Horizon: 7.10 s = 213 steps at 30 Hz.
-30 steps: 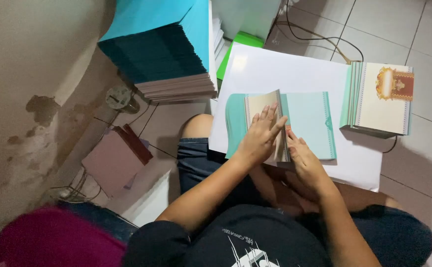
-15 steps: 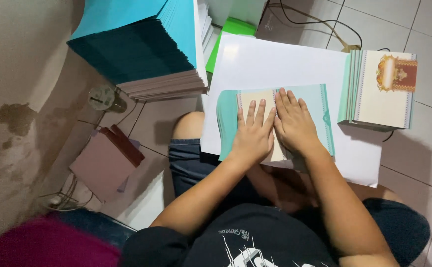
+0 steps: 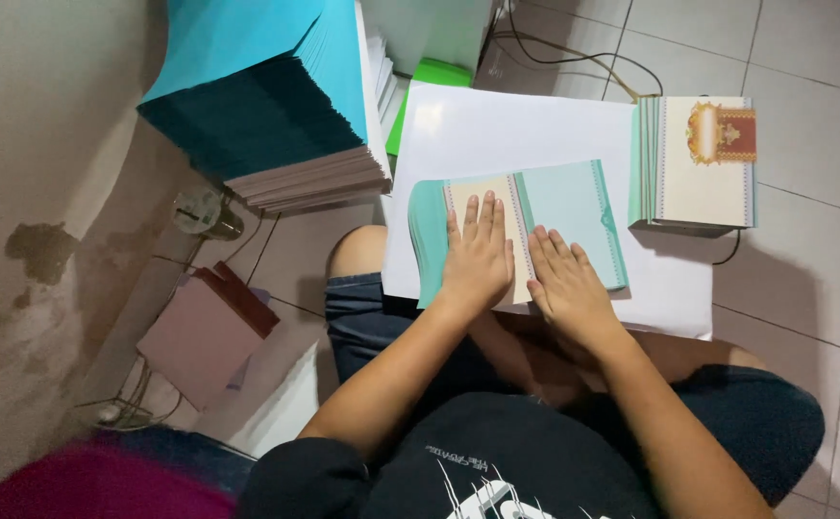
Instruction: The person sits on the floor and folds a light blue cover around a stack of papers. They smooth the cover and press the spine to secure the binding, then place the finished book onto a stack of similar items.
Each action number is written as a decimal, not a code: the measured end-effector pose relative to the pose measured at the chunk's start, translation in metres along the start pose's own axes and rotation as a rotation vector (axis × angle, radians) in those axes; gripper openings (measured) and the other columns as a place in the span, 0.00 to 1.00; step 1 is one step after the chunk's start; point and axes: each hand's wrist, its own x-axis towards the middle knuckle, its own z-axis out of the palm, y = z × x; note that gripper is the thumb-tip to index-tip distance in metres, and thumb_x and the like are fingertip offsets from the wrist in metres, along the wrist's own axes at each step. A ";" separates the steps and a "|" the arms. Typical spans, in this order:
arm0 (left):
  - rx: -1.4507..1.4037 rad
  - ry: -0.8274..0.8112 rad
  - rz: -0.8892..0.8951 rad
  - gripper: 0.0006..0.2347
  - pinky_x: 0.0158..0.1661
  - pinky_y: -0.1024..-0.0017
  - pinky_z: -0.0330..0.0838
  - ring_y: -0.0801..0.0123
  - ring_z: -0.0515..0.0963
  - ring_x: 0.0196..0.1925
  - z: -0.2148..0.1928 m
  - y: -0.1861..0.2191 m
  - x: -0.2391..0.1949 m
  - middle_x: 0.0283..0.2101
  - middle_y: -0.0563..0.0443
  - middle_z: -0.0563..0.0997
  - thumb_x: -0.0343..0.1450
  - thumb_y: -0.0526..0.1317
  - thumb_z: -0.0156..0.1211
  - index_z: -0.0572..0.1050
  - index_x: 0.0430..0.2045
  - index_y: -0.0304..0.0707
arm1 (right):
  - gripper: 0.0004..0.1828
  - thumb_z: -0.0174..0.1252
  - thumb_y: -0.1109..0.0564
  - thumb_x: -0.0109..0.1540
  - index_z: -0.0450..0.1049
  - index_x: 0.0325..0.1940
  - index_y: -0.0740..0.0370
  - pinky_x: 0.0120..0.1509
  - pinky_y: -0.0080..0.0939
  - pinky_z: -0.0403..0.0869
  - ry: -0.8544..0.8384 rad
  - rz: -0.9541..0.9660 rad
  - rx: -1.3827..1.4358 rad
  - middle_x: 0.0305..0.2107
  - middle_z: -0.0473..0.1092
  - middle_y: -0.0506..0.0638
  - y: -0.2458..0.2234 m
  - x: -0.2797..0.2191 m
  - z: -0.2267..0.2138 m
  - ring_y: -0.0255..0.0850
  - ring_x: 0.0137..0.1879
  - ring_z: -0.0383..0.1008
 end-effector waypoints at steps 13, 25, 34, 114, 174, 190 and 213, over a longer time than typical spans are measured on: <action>0.082 0.172 0.060 0.24 0.68 0.38 0.44 0.42 0.63 0.72 0.000 0.000 -0.012 0.67 0.30 0.67 0.72 0.41 0.43 0.66 0.63 0.25 | 0.37 0.26 0.38 0.72 0.46 0.82 0.58 0.82 0.57 0.39 0.035 0.050 0.023 0.79 0.44 0.53 0.007 0.111 -0.029 0.46 0.83 0.42; 0.133 -0.175 0.212 0.28 0.54 0.34 0.68 0.33 0.73 0.64 0.014 -0.018 -0.035 0.62 0.21 0.71 0.63 0.48 0.67 0.73 0.58 0.37 | 0.42 0.16 0.31 0.71 0.52 0.80 0.55 0.82 0.52 0.46 0.255 0.118 0.440 0.78 0.45 0.54 0.007 0.084 -0.043 0.48 0.82 0.43; -0.850 0.166 0.244 0.10 0.36 0.54 0.78 0.32 0.80 0.41 -0.166 0.033 -0.045 0.41 0.30 0.81 0.74 0.31 0.41 0.72 0.44 0.32 | 0.35 0.47 0.70 0.67 0.48 0.77 0.59 0.69 0.33 0.65 0.578 0.421 1.504 0.67 0.59 0.56 0.047 -0.017 0.000 0.41 0.72 0.61; 0.027 -0.047 0.233 0.26 0.65 0.34 0.53 0.38 0.63 0.72 -0.010 0.023 0.011 0.68 0.36 0.68 0.70 0.49 0.56 0.69 0.63 0.39 | 0.23 0.55 0.50 0.69 0.72 0.65 0.62 0.61 0.56 0.72 0.321 0.639 0.562 0.54 0.70 0.59 0.064 -0.053 -0.065 0.57 0.60 0.71; 0.012 0.009 -0.004 0.26 0.71 0.37 0.35 0.41 0.52 0.78 0.013 -0.019 0.027 0.73 0.28 0.56 0.74 0.40 0.35 0.56 0.70 0.27 | 0.37 0.39 0.56 0.67 0.47 0.82 0.44 0.81 0.55 0.46 -0.003 0.061 0.200 0.78 0.46 0.44 0.000 0.015 -0.010 0.46 0.81 0.44; 0.202 -0.076 0.039 0.24 0.66 0.32 0.46 0.31 0.56 0.74 0.014 0.003 0.024 0.70 0.24 0.60 0.74 0.36 0.47 0.62 0.66 0.26 | 0.39 0.41 0.54 0.65 0.45 0.82 0.49 0.83 0.53 0.42 0.110 0.084 0.166 0.78 0.45 0.49 0.019 0.031 0.007 0.46 0.82 0.41; -0.833 0.260 -0.397 0.25 0.61 0.36 0.64 0.24 0.65 0.65 -0.060 -0.002 0.011 0.63 0.16 0.66 0.75 0.33 0.45 0.49 0.68 0.32 | 0.38 0.58 0.64 0.63 0.55 0.77 0.61 0.71 0.55 0.65 0.347 0.247 1.264 0.62 0.67 0.63 -0.003 0.002 -0.055 0.50 0.68 0.66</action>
